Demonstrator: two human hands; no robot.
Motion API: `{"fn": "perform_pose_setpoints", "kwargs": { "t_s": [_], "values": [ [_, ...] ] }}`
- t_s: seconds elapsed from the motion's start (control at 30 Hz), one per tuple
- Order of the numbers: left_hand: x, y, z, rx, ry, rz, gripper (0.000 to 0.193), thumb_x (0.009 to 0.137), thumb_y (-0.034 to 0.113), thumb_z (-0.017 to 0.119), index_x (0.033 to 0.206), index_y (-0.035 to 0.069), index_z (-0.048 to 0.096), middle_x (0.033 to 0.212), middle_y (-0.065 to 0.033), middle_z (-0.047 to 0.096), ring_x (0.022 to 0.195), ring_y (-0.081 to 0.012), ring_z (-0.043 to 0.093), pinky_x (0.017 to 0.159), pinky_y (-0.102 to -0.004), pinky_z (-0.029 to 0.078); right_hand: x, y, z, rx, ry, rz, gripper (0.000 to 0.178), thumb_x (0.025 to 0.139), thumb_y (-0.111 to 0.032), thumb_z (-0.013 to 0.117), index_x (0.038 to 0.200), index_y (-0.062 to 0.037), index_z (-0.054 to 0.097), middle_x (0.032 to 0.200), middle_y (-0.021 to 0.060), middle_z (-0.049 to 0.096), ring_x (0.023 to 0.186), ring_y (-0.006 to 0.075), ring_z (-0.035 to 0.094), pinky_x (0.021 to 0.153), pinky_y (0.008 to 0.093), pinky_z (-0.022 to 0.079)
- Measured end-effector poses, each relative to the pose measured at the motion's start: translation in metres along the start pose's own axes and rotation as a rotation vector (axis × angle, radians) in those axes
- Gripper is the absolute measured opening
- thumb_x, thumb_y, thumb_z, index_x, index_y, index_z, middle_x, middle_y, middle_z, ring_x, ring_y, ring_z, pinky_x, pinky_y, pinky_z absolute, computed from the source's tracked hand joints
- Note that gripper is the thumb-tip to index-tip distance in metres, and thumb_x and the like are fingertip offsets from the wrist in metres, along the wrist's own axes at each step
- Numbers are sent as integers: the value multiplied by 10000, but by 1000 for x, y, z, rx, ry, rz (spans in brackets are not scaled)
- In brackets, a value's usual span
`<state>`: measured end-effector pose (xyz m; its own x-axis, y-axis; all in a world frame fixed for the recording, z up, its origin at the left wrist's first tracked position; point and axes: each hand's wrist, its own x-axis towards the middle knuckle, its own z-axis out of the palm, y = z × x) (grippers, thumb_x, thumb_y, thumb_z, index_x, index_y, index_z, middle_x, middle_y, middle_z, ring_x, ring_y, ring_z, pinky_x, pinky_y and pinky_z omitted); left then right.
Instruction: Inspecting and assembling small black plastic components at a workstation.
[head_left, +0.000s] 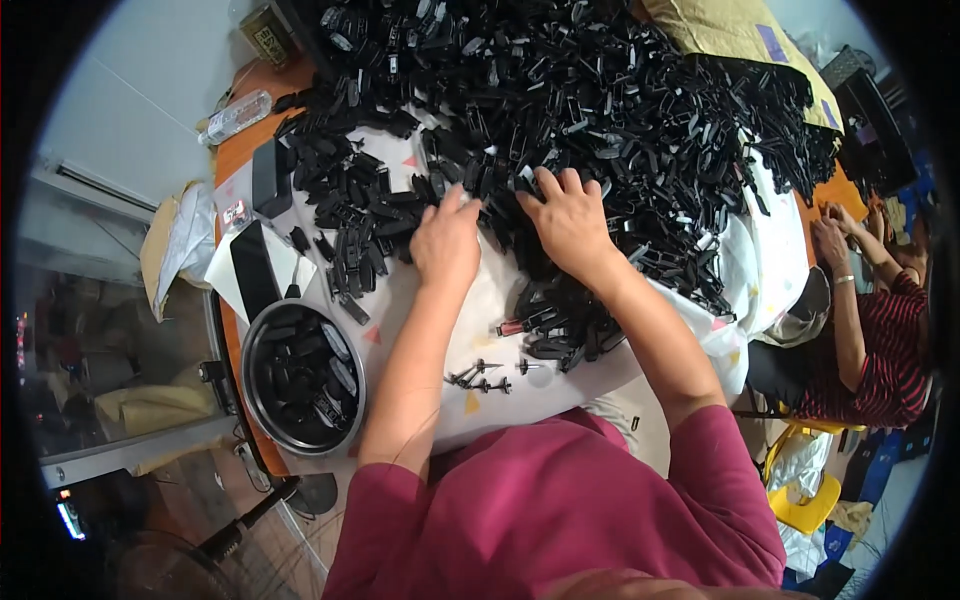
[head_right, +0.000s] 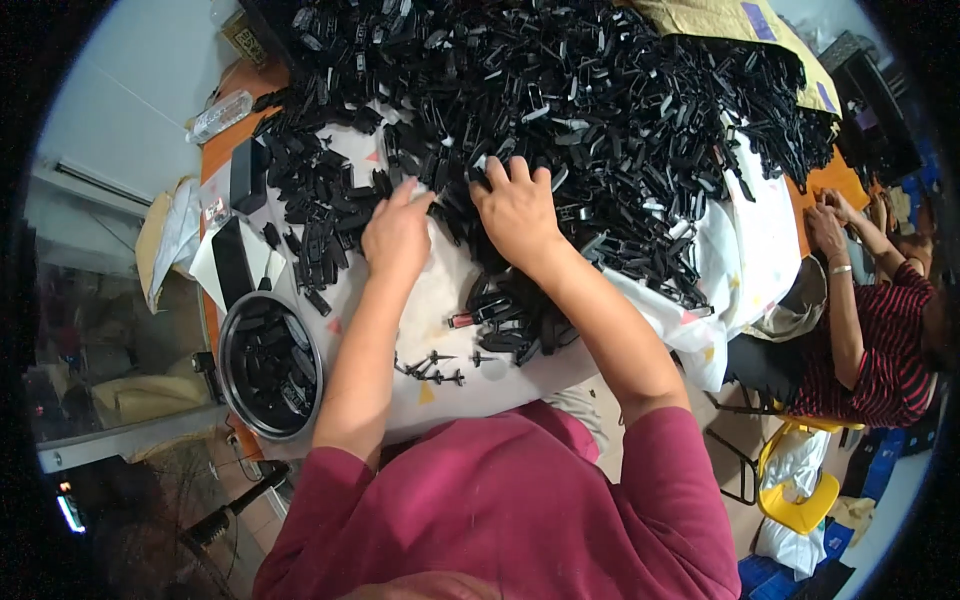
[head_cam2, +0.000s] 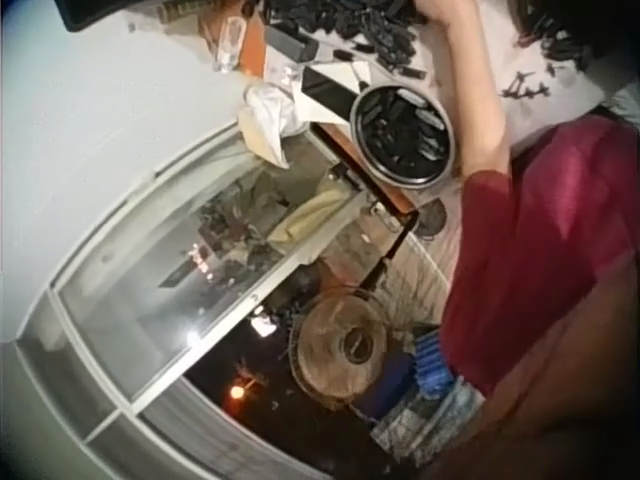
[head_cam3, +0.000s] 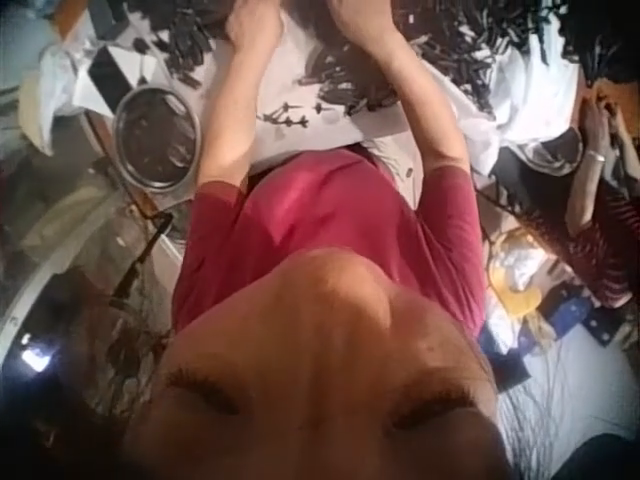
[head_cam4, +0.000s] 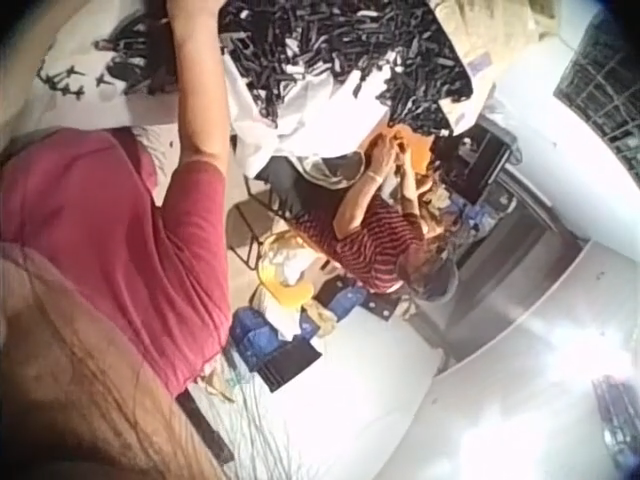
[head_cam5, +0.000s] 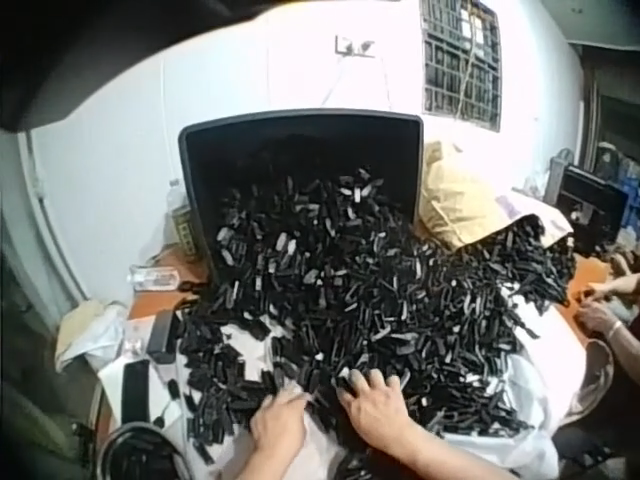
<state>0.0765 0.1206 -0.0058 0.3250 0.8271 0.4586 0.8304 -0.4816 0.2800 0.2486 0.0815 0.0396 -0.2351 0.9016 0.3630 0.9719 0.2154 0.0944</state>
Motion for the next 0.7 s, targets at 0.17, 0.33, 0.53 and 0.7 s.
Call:
{"fn": "perform_pose_setpoints", "kwargs": {
  "t_s": [0.17, 0.33, 0.53, 0.7],
  "values": [
    [-5, 11, -32, -15, -375, -136, 237, 745, 164, 609, 968, 97, 564, 906, -115, 618, 824, -301, 594, 683, -386, 474, -14, 32, -6, 86, 101, 178, 308, 711, -79, 574, 1007, -150, 622, 976, 55, 591, 893, 261, 533, 695, 384, 427],
    [-23, 21, -55, -397, -233, -326, 204, 776, 144, 594, 968, 80, 574, 727, -120, 614, 663, -288, 604, 601, -356, 466, -19, 123, -58, 230, 267, 743, 576, 782, -144, 597, 1305, -110, 356, 970, 155, 621, 811, 267, 618, 736, 341, 472],
    [-44, 5, -38, -1354, -245, -691, 204, 859, 130, 517, 1025, 40, 593, 727, -43, 579, 555, -64, 499, 469, -190, 411, -66, 247, -125, -87, 338, 1010, 786, 810, -229, 587, 1371, -28, 75, 875, 182, 640, 791, 251, 630, 690, 349, 470],
    [-38, 4, -44, -1443, -339, -741, 213, 860, 126, 492, 1038, 34, 566, 727, -43, 554, 551, -64, 495, 472, -194, 422, -65, 266, -203, -292, 369, 892, 526, 816, -222, 551, 1274, -35, 372, 886, 138, 643, 827, 207, 620, 707, 291, 477]
  ]
}}
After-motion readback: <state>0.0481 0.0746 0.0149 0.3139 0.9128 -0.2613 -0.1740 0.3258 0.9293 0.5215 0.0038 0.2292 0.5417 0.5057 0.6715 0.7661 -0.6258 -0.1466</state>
